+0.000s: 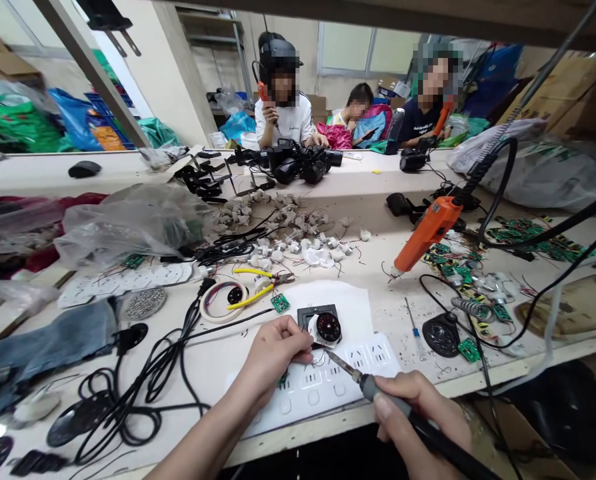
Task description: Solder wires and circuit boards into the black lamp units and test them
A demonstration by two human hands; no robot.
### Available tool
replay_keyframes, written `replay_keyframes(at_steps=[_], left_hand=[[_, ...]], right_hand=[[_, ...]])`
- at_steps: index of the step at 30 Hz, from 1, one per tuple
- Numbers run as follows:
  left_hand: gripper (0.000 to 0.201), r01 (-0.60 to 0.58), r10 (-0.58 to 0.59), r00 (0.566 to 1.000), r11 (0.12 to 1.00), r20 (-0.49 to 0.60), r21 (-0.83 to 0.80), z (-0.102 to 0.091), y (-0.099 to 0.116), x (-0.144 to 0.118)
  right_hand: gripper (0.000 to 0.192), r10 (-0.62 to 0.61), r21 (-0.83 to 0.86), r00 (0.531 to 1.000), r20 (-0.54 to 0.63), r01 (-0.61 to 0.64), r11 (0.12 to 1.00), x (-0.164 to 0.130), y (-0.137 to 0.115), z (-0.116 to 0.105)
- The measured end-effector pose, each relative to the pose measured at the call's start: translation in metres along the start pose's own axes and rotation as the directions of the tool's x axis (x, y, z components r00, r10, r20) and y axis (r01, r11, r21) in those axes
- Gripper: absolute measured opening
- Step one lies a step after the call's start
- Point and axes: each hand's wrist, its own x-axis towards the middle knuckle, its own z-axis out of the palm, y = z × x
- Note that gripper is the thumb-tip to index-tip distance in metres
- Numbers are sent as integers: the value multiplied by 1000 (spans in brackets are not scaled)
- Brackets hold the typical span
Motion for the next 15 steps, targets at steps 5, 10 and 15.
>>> replay_keyframes(at_steps=[5,10,15], left_hand=[[28,12,-12,1000,1000,3,7,1,4,-2],[28,22,-22,1000,1000,9,-5,2,5,-3],[27,24,-23,1000,1000,10,-17,2,6,-3]], right_hand=[[29,27,-36,999,38,-25,999,7,-1,8],[28,37,-18,998,52,-36,999,11,-3,10],[25,13,-26,999,44,-12,1000,14,-5,12]])
